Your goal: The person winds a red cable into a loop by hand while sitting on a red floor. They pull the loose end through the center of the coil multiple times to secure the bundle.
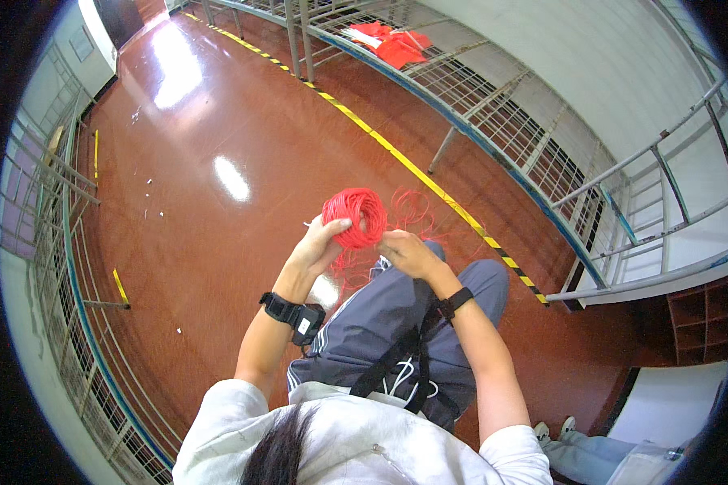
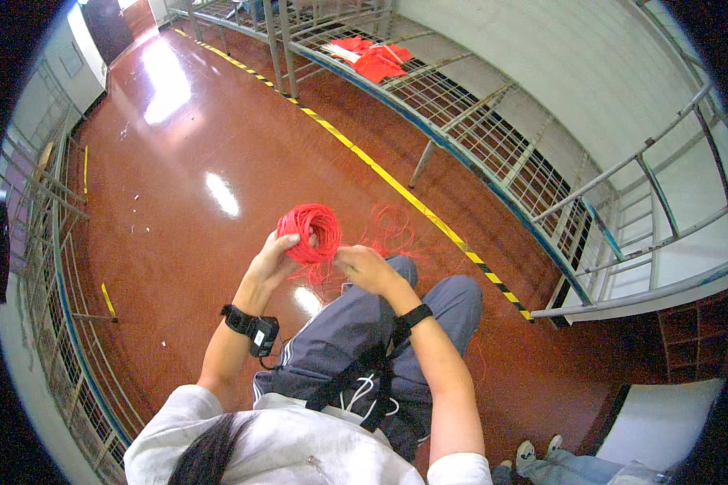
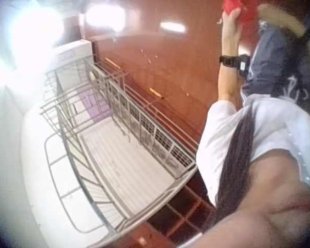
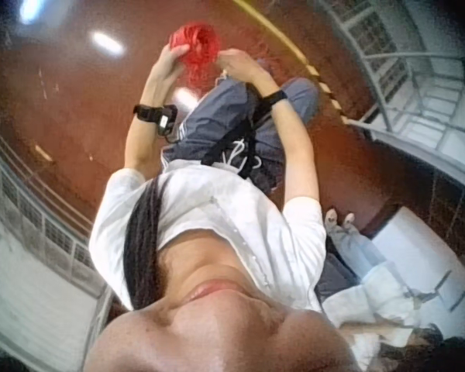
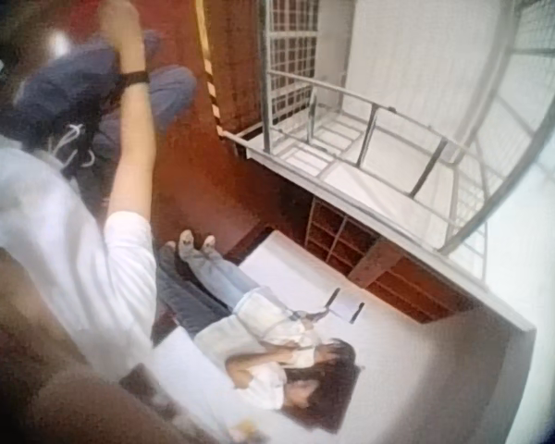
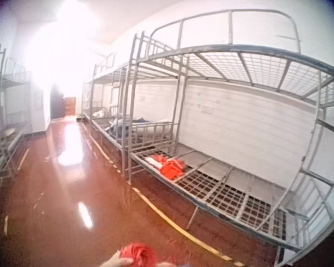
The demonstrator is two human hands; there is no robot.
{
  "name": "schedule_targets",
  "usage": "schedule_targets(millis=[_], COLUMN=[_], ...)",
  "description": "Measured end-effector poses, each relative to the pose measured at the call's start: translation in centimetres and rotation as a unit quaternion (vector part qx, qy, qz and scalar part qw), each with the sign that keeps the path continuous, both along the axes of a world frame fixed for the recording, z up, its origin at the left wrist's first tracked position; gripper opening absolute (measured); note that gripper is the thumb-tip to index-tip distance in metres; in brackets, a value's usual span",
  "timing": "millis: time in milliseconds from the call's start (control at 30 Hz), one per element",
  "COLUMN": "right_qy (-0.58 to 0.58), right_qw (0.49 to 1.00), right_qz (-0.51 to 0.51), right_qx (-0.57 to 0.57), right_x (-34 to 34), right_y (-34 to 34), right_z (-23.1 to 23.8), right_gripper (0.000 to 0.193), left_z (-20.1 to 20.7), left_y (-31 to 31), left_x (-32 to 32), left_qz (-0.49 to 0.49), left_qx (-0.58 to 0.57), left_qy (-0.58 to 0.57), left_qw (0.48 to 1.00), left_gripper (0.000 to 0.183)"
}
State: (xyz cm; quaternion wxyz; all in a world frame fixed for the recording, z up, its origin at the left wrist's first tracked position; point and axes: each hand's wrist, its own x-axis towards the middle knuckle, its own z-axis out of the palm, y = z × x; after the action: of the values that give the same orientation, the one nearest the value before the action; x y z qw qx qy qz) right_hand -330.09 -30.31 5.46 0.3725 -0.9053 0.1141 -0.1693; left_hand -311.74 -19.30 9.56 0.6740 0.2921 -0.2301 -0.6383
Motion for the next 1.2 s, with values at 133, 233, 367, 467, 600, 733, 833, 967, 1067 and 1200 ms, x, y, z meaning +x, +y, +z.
schedule_targets(millis=[133,233,367,467,600,733,833,967,1067,1200], right_qy=[-0.001,-0.029,0.088,0.216,0.244,0.094,0.036,0.083,0.091,0.041], right_qw=[0.986,0.967,0.969,0.957,0.970,0.981,0.962,0.955,0.960,0.955], right_qz=[0.049,0.120,0.125,0.071,-0.012,-0.096,-0.231,-0.244,-0.229,-0.213], right_qx=[-0.160,-0.222,-0.196,-0.182,-0.006,0.137,0.144,0.145,0.130,0.204], right_x=[0.2,1.4,1.8,1.8,3.3,3.8,4.8,4.7,3.5,3.1], right_y=[-1.8,-1.7,-3.1,-4.1,-3.6,-2.5,-1.0,-0.9,-0.9,0.7], right_z=[-2.7,-2.5,-2.2,-1.7,1.9,1.0,1.8,5.2,5.5,5.8], right_gripper=[0.009,0.010,0.014,0.019,0.018,0.017,0.020,0.022,0.021,0.015], left_z=[1.0,0.3,1.3,1.2,-2.0,-2.6,-3.0,-3.9,-3.7,-2.1], left_y=[0.7,1.9,1.6,1.4,1.6,0.9,0.1,-1.1,-1.6,-2.1], left_x=[-0.1,0.0,0.6,0.1,-0.1,-1.2,-1.6,-2.4,-2.8,-3.3], left_qz=[-0.091,-0.144,-0.246,-0.252,-0.242,-0.065,-0.003,0.118,0.167,0.229], left_qx=[0.009,0.009,0.019,0.034,0.035,-0.107,-0.078,-0.072,-0.059,-0.038], left_qy=[-0.119,-0.194,-0.267,-0.293,-0.480,-0.704,-0.778,-0.787,-0.761,-0.734], left_qw=[0.989,0.970,0.932,0.922,0.843,0.699,0.624,0.601,0.624,0.639], left_gripper=[0.048,0.046,0.042,0.037,0.025,0.029,0.035,0.032,0.033,0.032])
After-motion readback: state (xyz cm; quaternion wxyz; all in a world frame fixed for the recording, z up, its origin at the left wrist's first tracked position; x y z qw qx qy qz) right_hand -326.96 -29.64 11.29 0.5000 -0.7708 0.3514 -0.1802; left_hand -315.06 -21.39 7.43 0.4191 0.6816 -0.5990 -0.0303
